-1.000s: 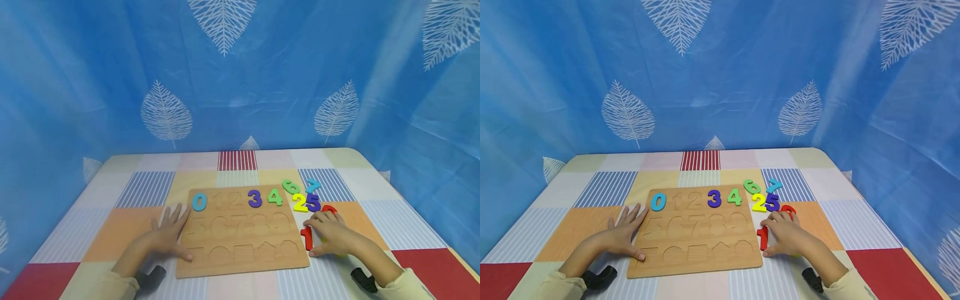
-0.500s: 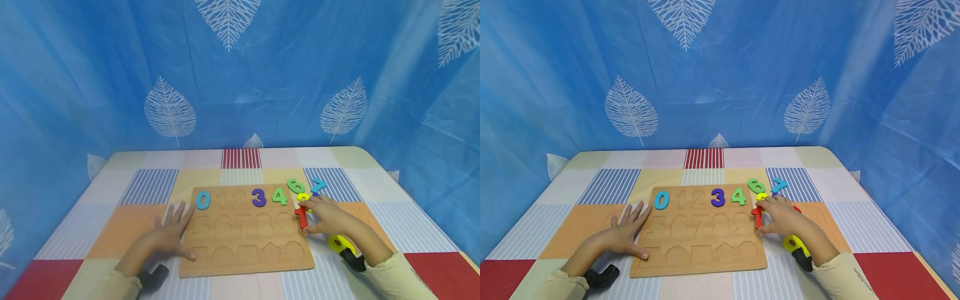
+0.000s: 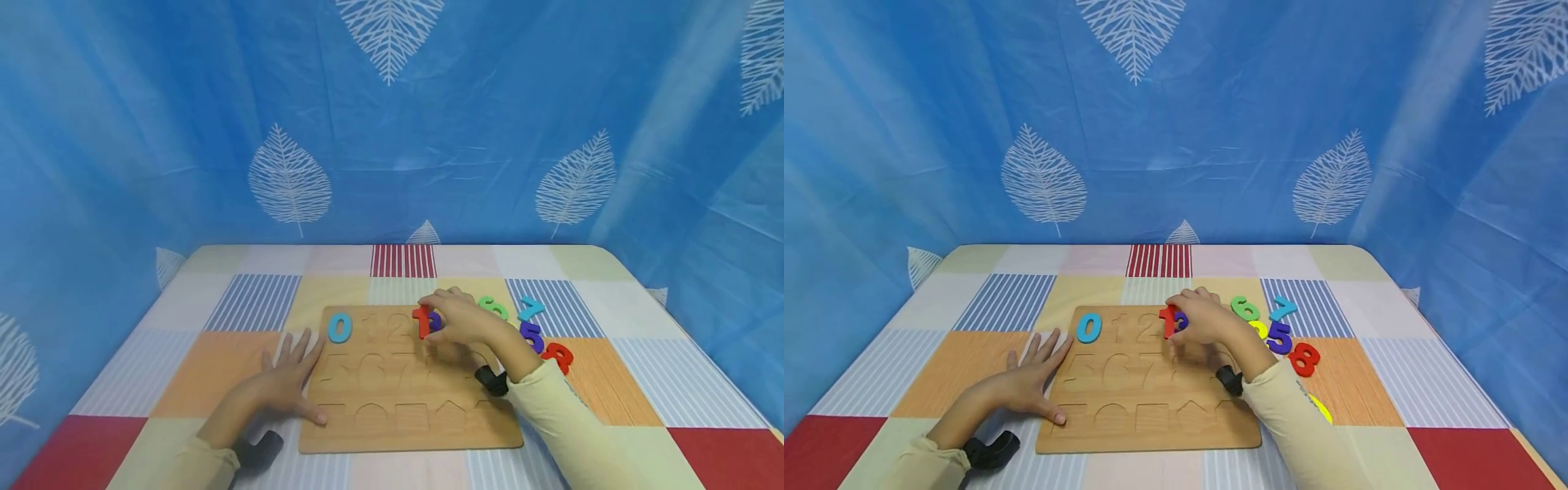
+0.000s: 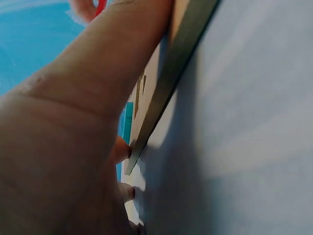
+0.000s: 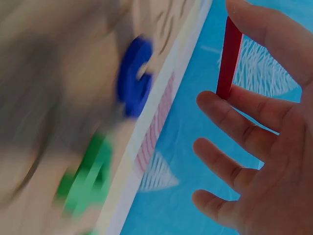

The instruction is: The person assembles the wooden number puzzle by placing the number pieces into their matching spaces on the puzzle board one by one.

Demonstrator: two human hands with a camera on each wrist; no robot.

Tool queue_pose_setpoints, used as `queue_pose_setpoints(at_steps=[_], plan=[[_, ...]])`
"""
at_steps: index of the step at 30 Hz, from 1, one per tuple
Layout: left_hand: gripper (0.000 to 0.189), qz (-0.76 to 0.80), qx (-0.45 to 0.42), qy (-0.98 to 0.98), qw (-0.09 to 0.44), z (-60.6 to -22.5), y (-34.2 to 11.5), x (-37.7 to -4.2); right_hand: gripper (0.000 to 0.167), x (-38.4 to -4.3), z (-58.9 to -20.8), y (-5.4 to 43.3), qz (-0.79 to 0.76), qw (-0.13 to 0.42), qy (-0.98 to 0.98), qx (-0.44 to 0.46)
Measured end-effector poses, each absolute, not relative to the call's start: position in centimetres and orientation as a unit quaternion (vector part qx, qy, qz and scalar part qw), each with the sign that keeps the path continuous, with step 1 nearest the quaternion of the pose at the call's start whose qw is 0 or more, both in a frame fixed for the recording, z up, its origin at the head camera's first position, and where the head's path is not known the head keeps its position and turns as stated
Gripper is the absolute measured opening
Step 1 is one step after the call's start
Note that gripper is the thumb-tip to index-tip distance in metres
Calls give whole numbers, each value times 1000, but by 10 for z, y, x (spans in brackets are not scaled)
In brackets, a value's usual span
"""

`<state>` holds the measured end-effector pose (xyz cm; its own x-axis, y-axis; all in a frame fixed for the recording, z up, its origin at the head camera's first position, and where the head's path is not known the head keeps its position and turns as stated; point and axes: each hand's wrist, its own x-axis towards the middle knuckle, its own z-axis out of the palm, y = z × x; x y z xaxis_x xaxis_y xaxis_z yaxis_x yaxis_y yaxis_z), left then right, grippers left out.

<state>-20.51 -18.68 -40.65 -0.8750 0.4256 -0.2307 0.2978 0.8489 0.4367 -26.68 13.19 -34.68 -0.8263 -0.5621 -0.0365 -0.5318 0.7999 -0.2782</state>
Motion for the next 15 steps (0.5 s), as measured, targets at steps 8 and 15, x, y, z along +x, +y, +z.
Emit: queue_pose_setpoints(at_steps=[8,15], plan=[[129,196,192,947,170,-406,-187,-207,63,-287,-351,84,-170,76,932,-312],[127,190,188,949,165,-404,-187,-205,63,-294,-353,60,-201,82,924,-314]])
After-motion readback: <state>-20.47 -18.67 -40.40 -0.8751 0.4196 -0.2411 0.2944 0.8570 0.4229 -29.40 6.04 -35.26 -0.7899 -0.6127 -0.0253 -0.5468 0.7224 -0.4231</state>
